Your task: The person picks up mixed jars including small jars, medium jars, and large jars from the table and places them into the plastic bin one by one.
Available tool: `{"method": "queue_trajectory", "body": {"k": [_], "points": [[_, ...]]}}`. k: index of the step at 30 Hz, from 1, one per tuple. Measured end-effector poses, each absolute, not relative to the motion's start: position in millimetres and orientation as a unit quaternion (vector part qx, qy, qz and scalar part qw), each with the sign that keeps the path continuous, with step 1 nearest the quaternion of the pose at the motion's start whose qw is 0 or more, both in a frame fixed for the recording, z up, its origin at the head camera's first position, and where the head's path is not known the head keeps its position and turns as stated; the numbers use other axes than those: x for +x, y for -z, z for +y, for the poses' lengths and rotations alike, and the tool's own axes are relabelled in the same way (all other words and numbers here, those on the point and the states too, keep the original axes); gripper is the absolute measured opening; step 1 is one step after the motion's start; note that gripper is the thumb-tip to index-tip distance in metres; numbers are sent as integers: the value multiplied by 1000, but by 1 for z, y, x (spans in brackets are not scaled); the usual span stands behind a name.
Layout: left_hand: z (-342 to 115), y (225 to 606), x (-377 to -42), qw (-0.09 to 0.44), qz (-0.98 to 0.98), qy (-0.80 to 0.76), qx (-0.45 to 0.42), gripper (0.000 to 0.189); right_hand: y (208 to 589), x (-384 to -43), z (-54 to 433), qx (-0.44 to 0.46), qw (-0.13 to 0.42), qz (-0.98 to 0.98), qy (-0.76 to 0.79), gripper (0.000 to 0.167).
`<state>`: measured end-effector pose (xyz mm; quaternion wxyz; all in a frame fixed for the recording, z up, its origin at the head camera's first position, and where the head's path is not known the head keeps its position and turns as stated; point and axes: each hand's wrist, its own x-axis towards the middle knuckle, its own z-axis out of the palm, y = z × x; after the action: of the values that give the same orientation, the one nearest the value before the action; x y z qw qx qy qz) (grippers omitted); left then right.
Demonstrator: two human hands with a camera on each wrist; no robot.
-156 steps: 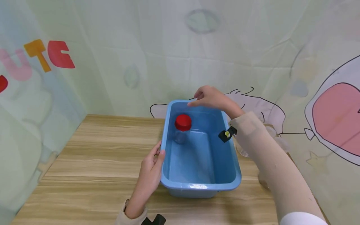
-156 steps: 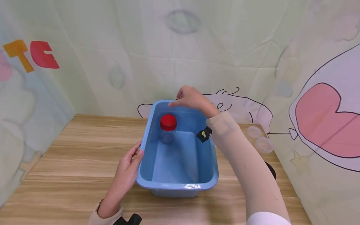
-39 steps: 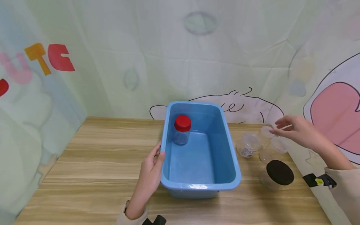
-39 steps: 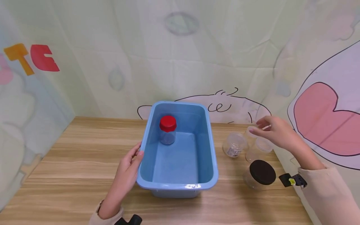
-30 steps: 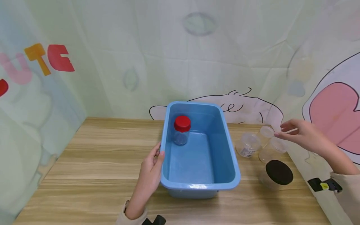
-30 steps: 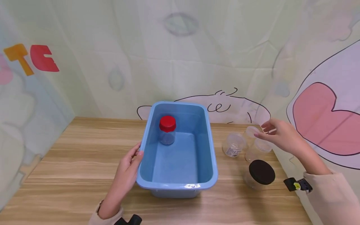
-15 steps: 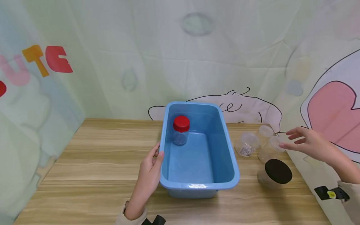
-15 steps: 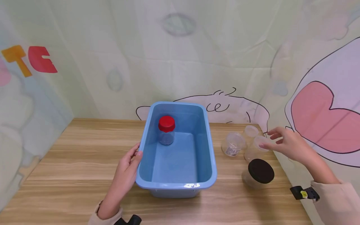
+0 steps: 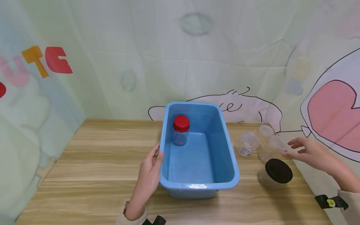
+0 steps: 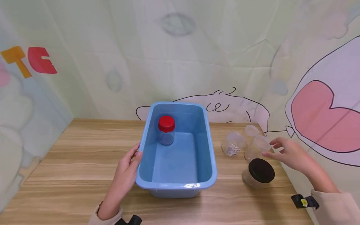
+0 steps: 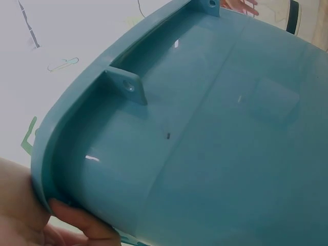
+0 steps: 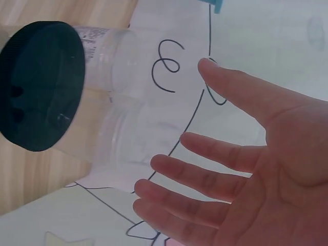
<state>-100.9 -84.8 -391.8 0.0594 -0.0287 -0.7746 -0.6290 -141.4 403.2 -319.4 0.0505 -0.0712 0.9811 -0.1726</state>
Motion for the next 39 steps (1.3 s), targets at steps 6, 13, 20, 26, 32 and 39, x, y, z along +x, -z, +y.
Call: {"method": "queue_trajectory", "body": {"k": [6, 13, 20, 26, 32, 39], "points": [[-85, 392, -101, 64, -774, 629, -32, 46, 333, -137, 410, -80, 50, 980, 178, 59], [-84, 391, -101, 64, -774, 629, -33, 47, 347, -134, 411, -68, 74, 979, 177, 64], [-84, 391, -100, 62, -776, 627, -30, 47, 360, -131, 410, -71, 91, 975, 188, 71], [-84, 392, -101, 65, -775, 628, -32, 46, 369, -129, 408, -68, 112, 973, 193, 79], [-84, 392, -100, 65, -775, 627, -29, 46, 376, -129, 406, -72, 127, 969, 199, 91], [-84, 390, -99, 61, -775, 629, -27, 47, 384, -128, 402, -87, 111, 969, 202, 92]]}}
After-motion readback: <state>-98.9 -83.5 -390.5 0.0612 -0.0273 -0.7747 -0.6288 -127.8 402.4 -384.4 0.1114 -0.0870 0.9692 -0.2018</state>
